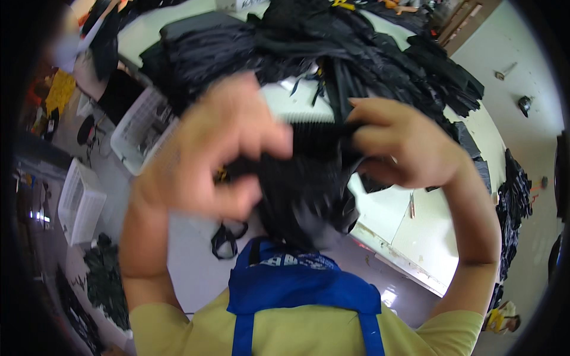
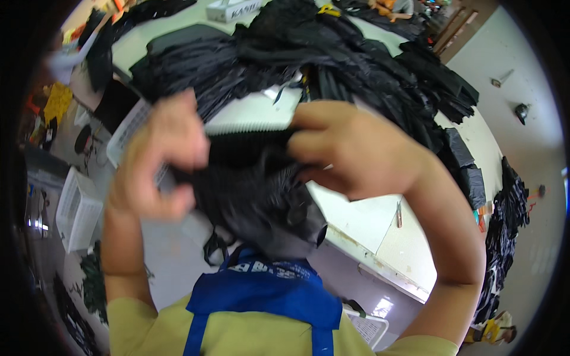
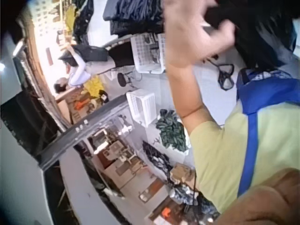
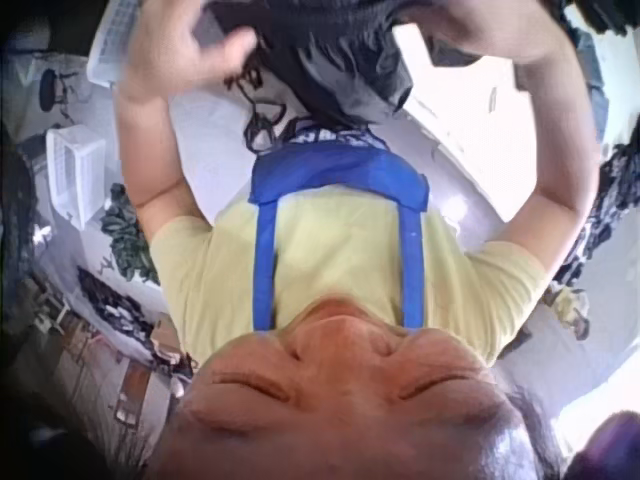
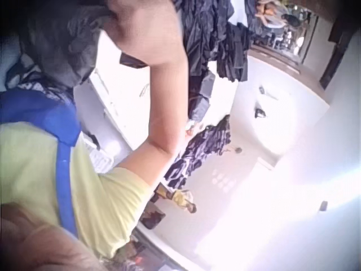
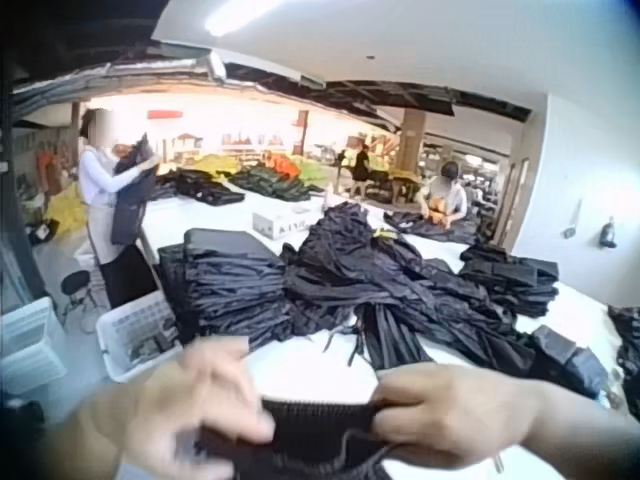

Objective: The person repeatedly picks up black fabric pieces, unfolds them on a table, and uses a small blade to cut along seams or edges. After each cut, the fabric is folded and set aside. The process is repeated for multiple pieces throughout the clip.

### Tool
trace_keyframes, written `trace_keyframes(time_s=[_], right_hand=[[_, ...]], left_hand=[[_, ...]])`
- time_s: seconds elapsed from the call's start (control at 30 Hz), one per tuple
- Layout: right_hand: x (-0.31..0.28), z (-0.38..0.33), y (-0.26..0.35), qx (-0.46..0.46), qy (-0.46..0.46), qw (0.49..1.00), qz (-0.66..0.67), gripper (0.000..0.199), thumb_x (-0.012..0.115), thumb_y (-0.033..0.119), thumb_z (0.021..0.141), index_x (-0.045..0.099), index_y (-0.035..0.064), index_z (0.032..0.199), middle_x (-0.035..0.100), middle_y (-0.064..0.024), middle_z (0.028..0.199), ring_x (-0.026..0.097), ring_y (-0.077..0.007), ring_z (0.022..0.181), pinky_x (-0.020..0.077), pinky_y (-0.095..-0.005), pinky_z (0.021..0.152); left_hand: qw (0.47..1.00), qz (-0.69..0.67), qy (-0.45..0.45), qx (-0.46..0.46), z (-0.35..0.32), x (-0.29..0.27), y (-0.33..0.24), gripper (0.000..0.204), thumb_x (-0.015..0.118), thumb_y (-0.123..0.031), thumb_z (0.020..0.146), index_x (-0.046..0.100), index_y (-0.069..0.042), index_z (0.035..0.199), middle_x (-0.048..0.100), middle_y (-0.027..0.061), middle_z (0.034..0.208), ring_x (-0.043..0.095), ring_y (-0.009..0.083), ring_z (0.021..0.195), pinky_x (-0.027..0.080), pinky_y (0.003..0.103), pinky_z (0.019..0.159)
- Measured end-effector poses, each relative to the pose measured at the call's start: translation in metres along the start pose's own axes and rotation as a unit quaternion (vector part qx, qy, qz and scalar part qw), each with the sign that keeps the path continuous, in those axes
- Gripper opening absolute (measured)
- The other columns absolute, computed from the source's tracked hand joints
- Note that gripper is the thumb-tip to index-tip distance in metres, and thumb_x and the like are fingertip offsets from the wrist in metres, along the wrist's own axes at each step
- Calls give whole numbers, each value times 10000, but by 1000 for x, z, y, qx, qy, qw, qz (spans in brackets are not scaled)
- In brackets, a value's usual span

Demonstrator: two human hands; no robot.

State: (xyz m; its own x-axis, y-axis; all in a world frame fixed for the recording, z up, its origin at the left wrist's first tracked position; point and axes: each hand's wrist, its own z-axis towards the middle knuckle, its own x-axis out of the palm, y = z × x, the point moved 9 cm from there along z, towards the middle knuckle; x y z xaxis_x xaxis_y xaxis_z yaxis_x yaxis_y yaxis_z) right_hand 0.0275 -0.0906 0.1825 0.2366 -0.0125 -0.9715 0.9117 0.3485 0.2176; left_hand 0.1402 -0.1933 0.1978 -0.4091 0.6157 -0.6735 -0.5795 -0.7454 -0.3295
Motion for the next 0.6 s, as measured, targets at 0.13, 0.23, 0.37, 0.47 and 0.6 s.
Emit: trace_keyframes(time_s=[0.13,0.23,0.37,0.47,0.6], right_hand=[[-30,3,2,15,-74,996,-42,318,681,89,770,551,-50,1024,566,-236,1051,555,-427,987,466,-417,816],[-72,-37,-7,71,-162,984,-38,392,614,41,819,533,-68,1186,556,-236,1233,534,-364,1165,405,-384,985],[-111,-100,-20,134,-287,948,19,413,590,41,844,525,-68,1237,546,-230,1286,518,-339,1212,380,-383,1033],[-134,-151,-16,195,-340,920,12,409,596,55,845,531,-68,1229,550,-229,1278,524,-336,1198,387,-384,1025],[-151,-197,-5,225,-377,899,7,403,603,73,847,539,-69,1219,556,-226,1268,533,-332,1179,397,-386,1014]], left_hand=[[973,223,62,-20,-1,-28,35,422,591,-1,647,595,-56,1065,582,85,1085,486,312,1173,375,403,1030],[944,-160,-287,-18,-29,-56,47,510,565,-26,803,480,-59,1305,553,101,1263,479,289,1233,372,413,1057],[843,-169,-198,-470,-188,87,123,292,572,-214,943,541,-53,1184,623,100,1076,594,154,1002,461,300,890],[756,-316,-171,-547,-261,216,93,223,573,-233,953,566,-67,1101,587,42,936,556,102,854,456,270,787],[734,-357,119,-566,-264,286,31,253,539,-207,904,670,1,967,655,111,863,606,165,717,491,298,637]])
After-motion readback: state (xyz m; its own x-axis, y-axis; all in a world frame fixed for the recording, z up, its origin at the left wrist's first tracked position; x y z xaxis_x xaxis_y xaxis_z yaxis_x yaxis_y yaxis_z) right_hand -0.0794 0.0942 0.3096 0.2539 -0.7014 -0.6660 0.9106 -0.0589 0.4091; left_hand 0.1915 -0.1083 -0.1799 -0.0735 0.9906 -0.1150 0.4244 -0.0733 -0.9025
